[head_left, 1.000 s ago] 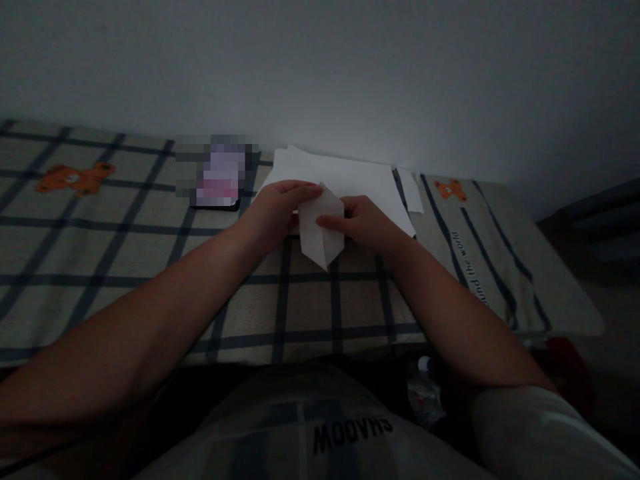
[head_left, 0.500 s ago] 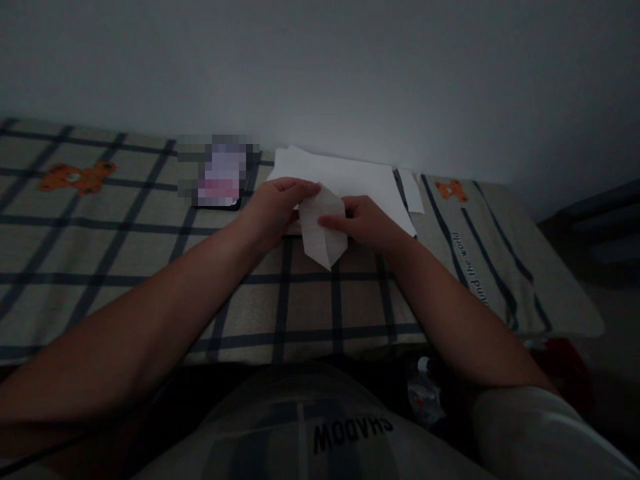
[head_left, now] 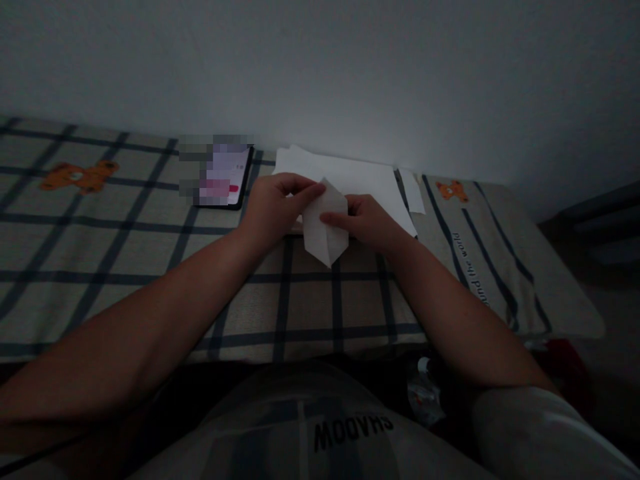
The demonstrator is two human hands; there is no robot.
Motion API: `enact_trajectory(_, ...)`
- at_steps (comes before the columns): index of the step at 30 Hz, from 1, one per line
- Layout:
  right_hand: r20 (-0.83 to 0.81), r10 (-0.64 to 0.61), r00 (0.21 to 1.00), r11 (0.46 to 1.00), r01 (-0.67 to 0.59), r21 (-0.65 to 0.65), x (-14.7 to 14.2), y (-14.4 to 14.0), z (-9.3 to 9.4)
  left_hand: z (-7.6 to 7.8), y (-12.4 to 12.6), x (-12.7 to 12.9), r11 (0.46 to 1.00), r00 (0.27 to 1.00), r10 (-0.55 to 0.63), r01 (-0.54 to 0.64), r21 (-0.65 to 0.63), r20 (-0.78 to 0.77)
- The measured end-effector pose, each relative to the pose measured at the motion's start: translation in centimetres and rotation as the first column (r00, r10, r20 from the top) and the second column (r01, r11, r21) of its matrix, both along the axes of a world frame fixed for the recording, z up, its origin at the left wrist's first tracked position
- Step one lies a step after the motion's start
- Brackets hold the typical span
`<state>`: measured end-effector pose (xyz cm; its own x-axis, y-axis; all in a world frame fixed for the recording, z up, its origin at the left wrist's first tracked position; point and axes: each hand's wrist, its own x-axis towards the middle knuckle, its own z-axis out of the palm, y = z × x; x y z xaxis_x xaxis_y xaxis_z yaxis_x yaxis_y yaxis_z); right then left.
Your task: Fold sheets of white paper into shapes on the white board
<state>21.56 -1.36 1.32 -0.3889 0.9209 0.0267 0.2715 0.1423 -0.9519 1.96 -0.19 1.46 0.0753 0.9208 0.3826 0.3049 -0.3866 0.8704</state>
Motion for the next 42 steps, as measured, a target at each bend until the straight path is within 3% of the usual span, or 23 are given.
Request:
enact_trajectory(6, 0.024, 0.03, 0.999, 1.0, -0.03, 0.009, -0.1, 0.1, 0.0, -0.1, -0.4, 0.6, 0.984, 0.982, 0.016, 0.019, -0.18, 0.189)
enact_trajectory(10, 0.066, 0.047, 0.997, 0.999, -0.048, 0.018, 0.0, 0.0, -0.2, 0.3, -0.2, 0.6, 0.972, 0.968, 0.017, 0.043, -0.231, 0.25)
enact_trajectory(17, 0.05, 0.028, 0.998, 1.0, -0.029, 0.008, -0.1, -0.1, -0.3, 1.0, 0.0, 0.3, 0.967, 0.966, 0.011, 0.056, -0.249, 0.259)
enact_trajectory(24, 0.026, -0.02, 0.999, 0.999, 0.02, 0.025, 0.0, -0.2, 0.1, 0.3, -0.3, 0.0, 0.991, 0.998, -0.046, 0.052, -0.122, 0.053)
enact_trajectory(29, -0.039, -0.12, 0.992, 0.978, 0.125, 0.166, 0.0, 0.2, 0.0, 0.3, -0.2, -0.2, 0.998, 1.0, -0.023, 0.022, -0.059, -0.017)
enact_trajectory(32, -0.054, -0.222, 0.974, 0.927, 0.228, 0.297, 0.1, 0.4, -0.1, 0.3, -0.3, -0.1, 0.997, 0.999, -0.044, 0.043, -0.057, -0.021)
enact_trajectory(36, 0.003, -0.27, 0.963, 0.848, 0.236, 0.475, 0.2, 0.1, 0.2, 0.1, -0.7, 0.2, 0.996, 0.998, -0.066, 0.065, -0.055, -0.003)
enact_trajectory(39, 0.008, -0.267, 0.964, 0.821, 0.223, 0.526, 0.1, -0.2, 0.5, 0.0, -0.9, 0.4, 0.995, 0.997, -0.073, 0.072, -0.062, -0.003)
enact_trajectory(42, 0.002, -0.267, 0.964, 0.835, 0.23, 0.499, 0.0, -0.3, 0.6, 0.1, -1.0, 0.4, 0.995, 0.997, -0.077, 0.076, -0.068, -0.01)
